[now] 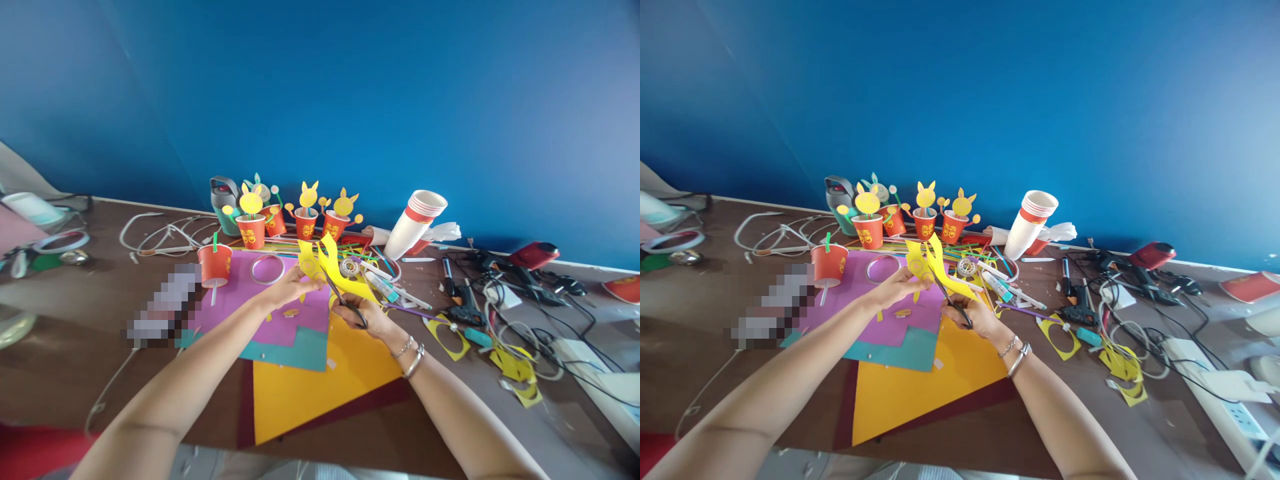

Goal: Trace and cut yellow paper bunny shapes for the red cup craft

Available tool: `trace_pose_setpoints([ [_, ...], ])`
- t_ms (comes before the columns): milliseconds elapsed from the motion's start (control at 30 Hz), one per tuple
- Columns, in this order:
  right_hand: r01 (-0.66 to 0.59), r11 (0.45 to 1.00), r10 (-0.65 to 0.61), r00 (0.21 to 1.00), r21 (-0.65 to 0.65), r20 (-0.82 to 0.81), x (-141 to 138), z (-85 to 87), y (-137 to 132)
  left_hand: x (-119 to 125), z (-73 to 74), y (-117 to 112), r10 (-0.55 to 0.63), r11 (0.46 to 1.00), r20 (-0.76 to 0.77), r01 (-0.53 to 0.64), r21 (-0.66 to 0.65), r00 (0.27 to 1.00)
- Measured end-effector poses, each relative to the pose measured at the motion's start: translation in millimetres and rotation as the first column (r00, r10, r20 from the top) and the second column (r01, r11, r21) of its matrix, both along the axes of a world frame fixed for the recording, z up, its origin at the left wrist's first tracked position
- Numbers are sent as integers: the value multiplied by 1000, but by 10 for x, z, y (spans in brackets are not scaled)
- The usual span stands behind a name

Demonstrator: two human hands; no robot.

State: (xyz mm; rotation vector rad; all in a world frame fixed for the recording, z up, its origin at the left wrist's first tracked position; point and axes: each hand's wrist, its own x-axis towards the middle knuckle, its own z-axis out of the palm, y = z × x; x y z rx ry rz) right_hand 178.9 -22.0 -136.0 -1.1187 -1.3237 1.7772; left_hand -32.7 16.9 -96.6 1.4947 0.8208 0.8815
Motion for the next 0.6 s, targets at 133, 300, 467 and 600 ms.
trace_pose_setpoints([
  [133, -20, 1000, 20, 1000, 3, 9, 6, 46, -6, -1, 33, -6, 4, 1000, 1, -4, -22, 1000],
  [300, -36, 999, 35, 999, 28, 18, -1, 111, -14, -26, 45, 7, -8, 999, -9, 8, -33, 1000],
  [467, 16, 1000, -15, 998, 26, -60, -64, 96, -42, 64, -33, -33, 73, 997, 16, -73, 8, 997],
  [600, 69, 997, -62, 985, 38, -163, -168, 114, -117, 186, -129, -91, 303, 941, -44, -291, 174, 952],
])
